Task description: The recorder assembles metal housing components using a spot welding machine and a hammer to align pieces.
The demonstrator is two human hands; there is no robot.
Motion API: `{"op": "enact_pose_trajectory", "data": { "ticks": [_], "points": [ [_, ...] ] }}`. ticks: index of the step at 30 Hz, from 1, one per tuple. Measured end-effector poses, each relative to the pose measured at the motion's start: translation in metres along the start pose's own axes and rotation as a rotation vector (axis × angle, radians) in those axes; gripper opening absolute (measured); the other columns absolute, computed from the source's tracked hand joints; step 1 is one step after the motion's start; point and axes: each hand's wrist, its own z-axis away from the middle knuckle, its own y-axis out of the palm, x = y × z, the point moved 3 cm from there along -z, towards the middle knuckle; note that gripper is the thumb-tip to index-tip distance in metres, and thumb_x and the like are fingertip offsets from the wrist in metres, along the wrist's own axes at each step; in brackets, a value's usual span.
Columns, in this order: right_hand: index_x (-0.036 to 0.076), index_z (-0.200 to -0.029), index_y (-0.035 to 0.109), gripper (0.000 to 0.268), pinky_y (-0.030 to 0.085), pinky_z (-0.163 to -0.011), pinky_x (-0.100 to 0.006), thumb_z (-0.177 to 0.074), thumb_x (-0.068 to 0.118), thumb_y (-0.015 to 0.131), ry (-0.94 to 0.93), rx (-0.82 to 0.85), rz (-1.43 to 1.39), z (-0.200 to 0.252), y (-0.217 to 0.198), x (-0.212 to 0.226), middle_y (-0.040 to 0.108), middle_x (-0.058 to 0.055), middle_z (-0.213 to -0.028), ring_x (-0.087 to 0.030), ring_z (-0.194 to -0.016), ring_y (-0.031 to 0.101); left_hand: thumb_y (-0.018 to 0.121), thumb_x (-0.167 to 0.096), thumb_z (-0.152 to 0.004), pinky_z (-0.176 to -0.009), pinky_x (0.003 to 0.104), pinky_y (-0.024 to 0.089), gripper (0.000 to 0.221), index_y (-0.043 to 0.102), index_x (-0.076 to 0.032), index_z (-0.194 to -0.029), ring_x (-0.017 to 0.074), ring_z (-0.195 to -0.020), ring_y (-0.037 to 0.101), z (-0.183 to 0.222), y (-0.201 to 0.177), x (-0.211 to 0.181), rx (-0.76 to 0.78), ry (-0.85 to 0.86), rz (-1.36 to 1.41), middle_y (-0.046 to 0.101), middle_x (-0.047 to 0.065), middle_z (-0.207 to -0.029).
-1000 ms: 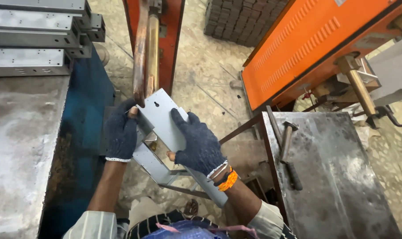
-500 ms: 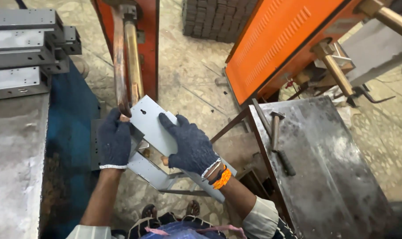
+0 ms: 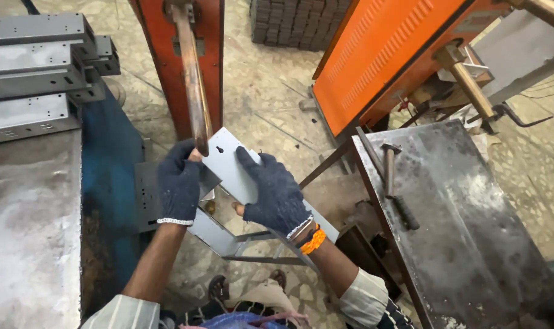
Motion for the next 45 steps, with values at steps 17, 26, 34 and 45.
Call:
{"op": "enact_pose_trajectory", "data": {
  "ticks": [17, 26, 34, 45],
  "points": [
    [0.020, -0.156, 0.040, 0.113, 0.052, -0.094, -0.049, -0.054, 0.037, 0.087, -0.065, 0.048, -0.037, -0.006, -0.010, -0.001, 0.056, -0.027, -0.132, -0.044, -0.111, 0.061, 0.050, -0.022, -0.104, -0.073, 0.039, 0.050, 0.023, 0.056, -0.006, -0.120, 0.0235, -0.081, 0.066, 0.008, 0.005, -0.024, 0.007, 0.015, -0.349, 0.066, 0.013, -0.090],
    [0.019, -0.156, 0.038, 0.118, 0.052, -0.088, -0.051, -0.052, 0.037, 0.093, -0.105, 0.075, 0.038, -0.011, -0.018, -0.002, 0.056, -0.025, -0.127, -0.043, -0.106, 0.060, 0.065, -0.015, -0.094, -0.094, 0.033, 0.049, 0.043, 0.056, -0.004, -0.134, 0.0197, -0.111, 0.059, 0.020, -0.015, -0.005, 0.089, 0.060, -0.168, 0.063, 0.009, -0.120],
    [0.017, -0.155, 0.040, 0.117, 0.051, -0.087, -0.052, -0.053, 0.037, 0.093, -0.156, 0.081, 0.035, -0.014, -0.021, -0.004, 0.057, -0.026, -0.124, -0.044, -0.105, 0.060, 0.088, -0.019, -0.065, -0.104, 0.043, 0.045, 0.100, 0.037, -0.006, -0.149, 0.0352, -0.128, 0.054, 0.035, 0.013, -0.010, 0.084, 0.197, -0.527, 0.053, 0.020, -0.138],
    [0.016, -0.152, 0.046, 0.109, 0.052, -0.088, -0.051, -0.054, 0.038, 0.090, -0.170, 0.027, -0.013, -0.014, -0.017, -0.012, 0.059, -0.026, -0.122, -0.044, -0.105, 0.062, 0.092, -0.019, -0.066, -0.097, 0.040, 0.050, 0.077, 0.055, -0.010, -0.133, 0.0309, -0.116, 0.065, 0.036, 0.034, -0.006, -0.324, 0.193, -0.489, 0.065, 0.013, -0.122]
  ]
}}
